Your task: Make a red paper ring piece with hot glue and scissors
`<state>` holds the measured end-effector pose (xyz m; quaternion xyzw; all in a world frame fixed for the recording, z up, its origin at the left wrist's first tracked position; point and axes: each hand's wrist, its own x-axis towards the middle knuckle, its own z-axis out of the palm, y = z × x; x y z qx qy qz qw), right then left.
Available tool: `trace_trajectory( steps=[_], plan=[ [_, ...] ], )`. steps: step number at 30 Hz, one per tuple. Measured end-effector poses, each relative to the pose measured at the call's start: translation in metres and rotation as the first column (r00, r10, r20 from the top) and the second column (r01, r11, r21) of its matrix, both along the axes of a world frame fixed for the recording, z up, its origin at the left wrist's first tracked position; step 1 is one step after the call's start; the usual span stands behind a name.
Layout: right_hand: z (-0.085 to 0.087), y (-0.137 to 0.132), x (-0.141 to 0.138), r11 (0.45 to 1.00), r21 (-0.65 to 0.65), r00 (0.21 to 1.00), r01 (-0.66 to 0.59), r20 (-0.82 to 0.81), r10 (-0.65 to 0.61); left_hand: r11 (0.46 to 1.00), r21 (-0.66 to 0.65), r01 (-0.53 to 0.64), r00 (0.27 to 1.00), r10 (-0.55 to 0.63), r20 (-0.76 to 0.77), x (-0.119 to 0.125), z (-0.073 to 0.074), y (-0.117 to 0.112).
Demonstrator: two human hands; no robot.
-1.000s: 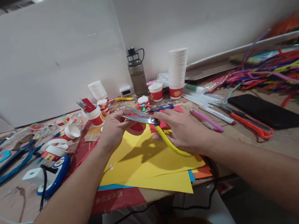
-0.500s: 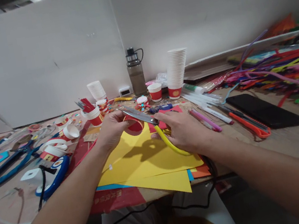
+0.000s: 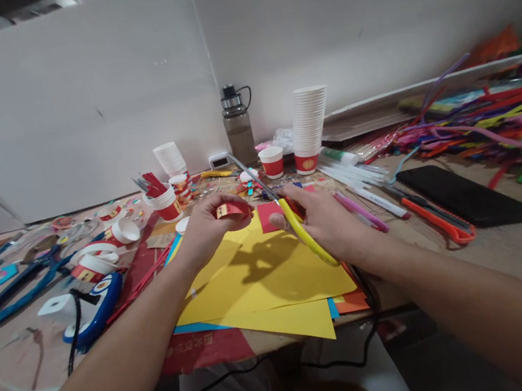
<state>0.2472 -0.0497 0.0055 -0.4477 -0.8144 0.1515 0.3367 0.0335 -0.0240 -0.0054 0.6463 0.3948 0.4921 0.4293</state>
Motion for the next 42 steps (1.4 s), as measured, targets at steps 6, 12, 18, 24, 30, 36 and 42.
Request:
trace_trajectory(
  steps=[6,12,18,24,30,36,42],
  plan=[
    [-0.002,0.003,0.001,0.999,-0.016,0.989,-0.034,-0.145,0.031,0.943,-0.311,0.116,0.969,-0.038,0.245,-0.004,-0.008,0.008],
    [-0.008,0.006,0.005,0.929,-0.347,0.959,-0.126,-0.284,0.024,0.872,-0.481,0.090,0.923,0.109,0.370,-0.007,-0.008,0.014],
    [-0.003,0.008,0.005,0.979,-0.190,0.997,0.070,-0.004,-0.072,0.871,-0.487,-0.069,0.841,0.313,0.441,-0.012,-0.014,0.025],
    [-0.005,0.007,0.004,0.974,-0.016,0.907,0.224,0.370,-0.203,0.893,-0.399,-0.208,0.833,0.376,0.405,-0.019,-0.012,0.028],
    [-0.015,-0.007,0.001,0.996,-0.078,0.896,0.047,0.444,-0.007,0.887,-0.423,-0.183,0.776,0.395,0.493,-0.024,-0.007,0.031],
    [-0.012,-0.021,-0.003,0.974,-0.175,0.901,-0.146,0.383,0.204,0.893,-0.449,-0.032,0.729,0.328,0.601,-0.024,-0.003,0.032],
    [-0.007,-0.023,-0.002,0.938,-0.237,0.901,-0.254,0.293,0.319,0.967,-0.256,-0.011,0.819,0.156,0.552,-0.019,-0.006,0.029]
  ],
)
